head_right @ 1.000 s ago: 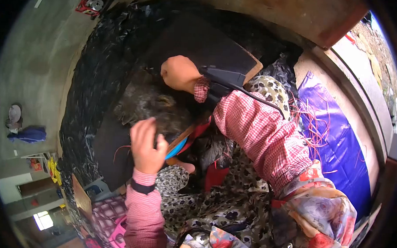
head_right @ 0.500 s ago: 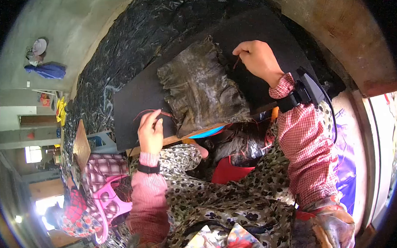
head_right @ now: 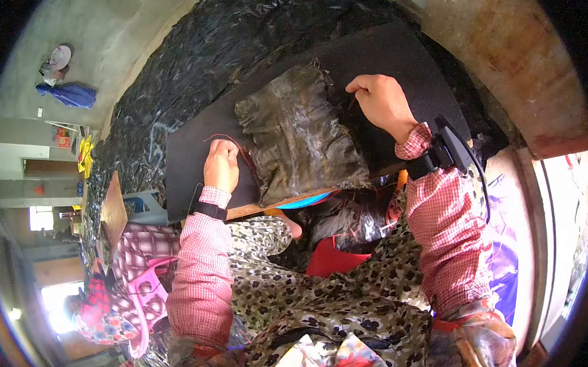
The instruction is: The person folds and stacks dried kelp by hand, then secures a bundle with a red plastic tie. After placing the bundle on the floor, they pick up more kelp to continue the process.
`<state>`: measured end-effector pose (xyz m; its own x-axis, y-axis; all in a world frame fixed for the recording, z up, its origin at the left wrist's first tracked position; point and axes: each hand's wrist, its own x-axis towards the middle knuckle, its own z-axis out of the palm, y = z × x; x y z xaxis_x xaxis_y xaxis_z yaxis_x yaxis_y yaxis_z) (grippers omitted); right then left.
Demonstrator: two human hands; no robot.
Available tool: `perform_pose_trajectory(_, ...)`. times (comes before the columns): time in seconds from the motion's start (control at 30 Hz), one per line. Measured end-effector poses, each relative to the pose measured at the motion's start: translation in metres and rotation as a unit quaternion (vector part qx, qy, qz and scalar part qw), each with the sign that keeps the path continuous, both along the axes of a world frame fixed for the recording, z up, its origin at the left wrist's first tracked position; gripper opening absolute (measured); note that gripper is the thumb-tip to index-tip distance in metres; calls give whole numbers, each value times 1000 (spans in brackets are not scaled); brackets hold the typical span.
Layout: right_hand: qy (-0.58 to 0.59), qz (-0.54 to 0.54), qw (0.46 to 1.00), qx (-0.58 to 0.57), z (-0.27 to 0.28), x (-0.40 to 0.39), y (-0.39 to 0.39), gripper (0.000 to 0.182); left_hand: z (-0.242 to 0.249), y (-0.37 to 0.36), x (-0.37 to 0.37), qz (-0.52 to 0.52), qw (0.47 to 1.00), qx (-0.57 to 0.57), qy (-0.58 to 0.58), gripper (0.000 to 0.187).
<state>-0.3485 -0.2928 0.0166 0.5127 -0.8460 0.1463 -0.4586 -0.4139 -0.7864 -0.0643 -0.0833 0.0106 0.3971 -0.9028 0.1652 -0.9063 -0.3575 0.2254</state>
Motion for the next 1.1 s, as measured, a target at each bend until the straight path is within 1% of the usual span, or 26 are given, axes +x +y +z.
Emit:
perform_pose_trajectory(0.07,-10,24,998,-50,-5,1,-5,22,2,3,9,-56,995,-66,50,26)
perform_pose_trajectory(0.1,-13,23,998,-53,-10,2,-6,21,11,6,5,-60,993,-53,87,38)
perform_pose_trajectory(0.13,-1,20,999,-39,-2,3,-2,22,6,12,10,-109,992,-40,50,43)
perform_pose_trajectory(0.17,24,10,1000,-1,1,4,-2,23,8,21,5,-90,995,-1,33,43)
perform_pose_trajectory(0.2,-9,18,1000,-24,-5,5,-4,22,8,25,1,-79,996,21,19,41)
perform_pose_trajectory(0.23,-6,24,1000,8,-6,4,-7,22,6,24,-3,-71,997,34,-20,34)
perform_pose_trajectory(0.27,-37,18,998,52,-11,4,-9,22,5,21,-6,-65,996,61,-30,26)
perform_pose_trajectory(0.3,-11,21,998,60,-10,3,-11,24,-2,19,-4,-70,994,46,-67,18)
perform_pose_trajectory(0.33,-22,29,998,59,-17,2,-17,24,-3,16,-4,-84,993,31,-74,14)
perform_pose_trajectory(0.4,-40,20,995,94,-19,2,-18,25,-6,11,-3,-92,991,1,-99,11)
perform_pose_trajectory(0.47,11,9,994,112,-17,1,-21,25,-5,5,-1,-44,997,-10,-70,11)
perform_pose_trajectory(0.5,13,7,994,109,-19,4,-22,25,-3,4,2,-19,997,-29,-63,11)
perform_pose_trajectory(0.57,-4,64,997,-36,-27,1,-20,26,-5,-8,11,26,997,-39,-56,8)
perform_pose_trajectory(0.6,38,46,998,12,-11,5,-10,26,-7,-13,16,17,998,-33,-46,9)
perform_pose_trajectory(0.67,40,30,995,-87,-15,6,-6,25,11,-22,13,3,1000,7,28,12)
perform_pose_trajectory(0.73,67,-15,991,-114,-9,5,-5,25,6,-33,16,-3,999,-31,43,10)
perform_pose_trajectory(0.77,70,-44,990,-118,-10,3,-9,25,6,-34,17,-36,994,-77,73,7)
perform_pose_trajectory(0.8,52,-52,992,-107,-8,0,-11,25,-1,-35,23,-53,989,-103,88,5)
perform_pose_trajectory(0.83,-1,-38,998,-48,-2,-2,-11,26,-8,-30,29,-44,985,-104,133,3)
perform_pose_trajectory(0.87,-37,-37,998,18,11,-1,-8,28,-21,-23,41,-23,967,-108,231,3)
perform_pose_trajectory(0.9,-76,-30,995,52,17,0,-6,28,-9,-14,38,-14,956,-98,275,5)
perform_pose_trajectory(0.93,-115,-21,989,85,23,1,-4,29,15,-9,31,43,870,-80,484,7)
perform_pose_trajectory(0.97,-137,-19,986,96,28,4,0,30,34,-8,33,69,847,-19,526,9)
perform_pose_trajectory(1.0,-158,-15,982,106,33,5,3,30,44,-6,36,65,851,5,521,9)
perform_pose_trajectory(1.03,-171,19,984,47,27,7,-1,31,57,-10,33,61,842,0,535,10)
perform_pose_trajectory(1.1,-155,65,985,27,41,11,7,31,82,-17,21,56,834,-4,549,11)
